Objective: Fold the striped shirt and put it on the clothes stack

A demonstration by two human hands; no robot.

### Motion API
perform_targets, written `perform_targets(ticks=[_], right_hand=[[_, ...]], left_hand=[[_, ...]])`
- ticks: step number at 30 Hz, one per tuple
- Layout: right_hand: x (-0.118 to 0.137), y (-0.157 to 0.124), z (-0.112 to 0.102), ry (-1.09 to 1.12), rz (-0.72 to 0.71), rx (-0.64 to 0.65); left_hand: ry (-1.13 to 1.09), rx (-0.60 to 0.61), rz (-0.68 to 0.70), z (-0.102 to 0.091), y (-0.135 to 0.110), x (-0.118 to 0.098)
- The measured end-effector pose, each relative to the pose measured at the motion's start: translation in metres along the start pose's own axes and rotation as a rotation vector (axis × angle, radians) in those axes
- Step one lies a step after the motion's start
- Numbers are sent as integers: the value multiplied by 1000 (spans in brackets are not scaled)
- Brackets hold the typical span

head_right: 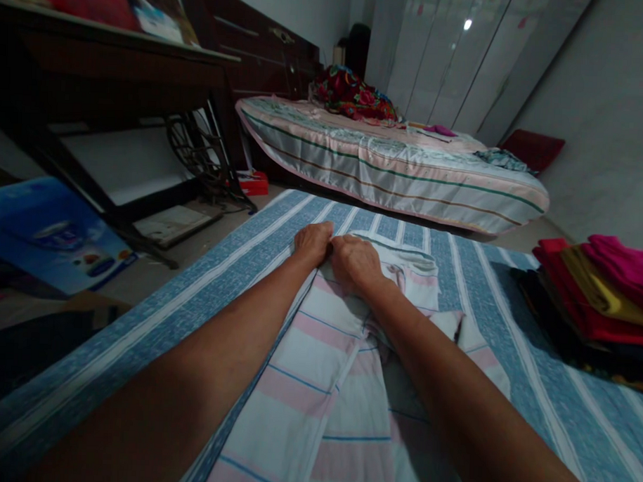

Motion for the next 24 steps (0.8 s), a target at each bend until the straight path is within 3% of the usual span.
perform_targets(ticks=[3, 5, 8, 11, 17, 20, 24], right_hand=[[-4, -5, 8, 10, 36, 75], [-2, -8, 5, -8, 4, 44], [9, -16, -1, 1, -89, -6], [23, -23, 2, 72, -110, 63], [31, -29, -1, 63, -95, 53], [34, -35, -9, 56, -96, 30], [48, -44, -11, 76, -105, 39]], left_hand=[[-38, -16, -44, 2, 3, 5], [-56, -29, -61, 4, 4, 7], [-78, -30, -81, 7, 4, 10], [-95, -1, -104, 7, 6, 11], [-125, 111, -91, -14, 11, 7], [-124, 108, -58, -35, -10, 7], [-106, 104, 57, -64, -80, 12]])
Point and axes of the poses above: each hand's wrist, its own y-axis towards the middle knuckle, its own z-axis out of the palm, x = y × z, the point moved 4 cm from there along y, towards the middle knuckle, and after that the axes turned 7 degrees about -x, right-handed, at the moved point
